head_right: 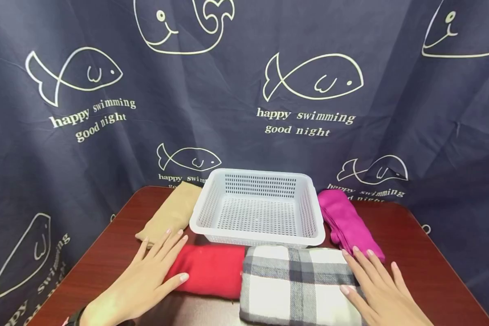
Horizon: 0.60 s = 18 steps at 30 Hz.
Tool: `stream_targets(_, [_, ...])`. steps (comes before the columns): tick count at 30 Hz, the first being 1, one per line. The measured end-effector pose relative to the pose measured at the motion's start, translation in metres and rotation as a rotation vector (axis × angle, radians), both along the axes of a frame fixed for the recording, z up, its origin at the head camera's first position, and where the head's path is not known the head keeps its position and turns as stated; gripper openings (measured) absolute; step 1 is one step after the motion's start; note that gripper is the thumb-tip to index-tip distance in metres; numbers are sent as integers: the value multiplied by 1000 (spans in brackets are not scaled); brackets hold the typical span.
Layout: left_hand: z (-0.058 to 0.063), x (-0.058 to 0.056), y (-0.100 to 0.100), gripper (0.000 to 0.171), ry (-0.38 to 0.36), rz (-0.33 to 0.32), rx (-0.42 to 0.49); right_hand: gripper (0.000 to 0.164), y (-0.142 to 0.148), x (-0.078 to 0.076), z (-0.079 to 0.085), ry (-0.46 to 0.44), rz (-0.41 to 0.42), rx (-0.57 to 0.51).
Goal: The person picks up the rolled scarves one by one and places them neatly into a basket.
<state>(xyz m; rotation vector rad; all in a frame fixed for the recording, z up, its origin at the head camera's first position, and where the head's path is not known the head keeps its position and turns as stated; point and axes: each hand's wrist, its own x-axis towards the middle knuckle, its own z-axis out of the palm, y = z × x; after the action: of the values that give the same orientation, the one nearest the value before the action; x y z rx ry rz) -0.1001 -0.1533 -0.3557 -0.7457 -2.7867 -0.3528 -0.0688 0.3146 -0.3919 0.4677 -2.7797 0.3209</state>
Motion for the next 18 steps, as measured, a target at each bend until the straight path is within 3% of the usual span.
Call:
stream_targets(7, [-3,-1,10,69,10,12,-40,62,7,-6,-6,5,1,-96])
stream_targets(11, [-5,-3,26,67,-17,-11,19,50,12,-10,-6,25,2,-153])
stream_targets(14, [-7,-5,42,63,-88,-18,105,43,15,-13,-7,28,1,-201])
stream_targets(18, [-12,-10,62,60,-243,-41,247,40,19,-15,-9,-94,-58,-295])
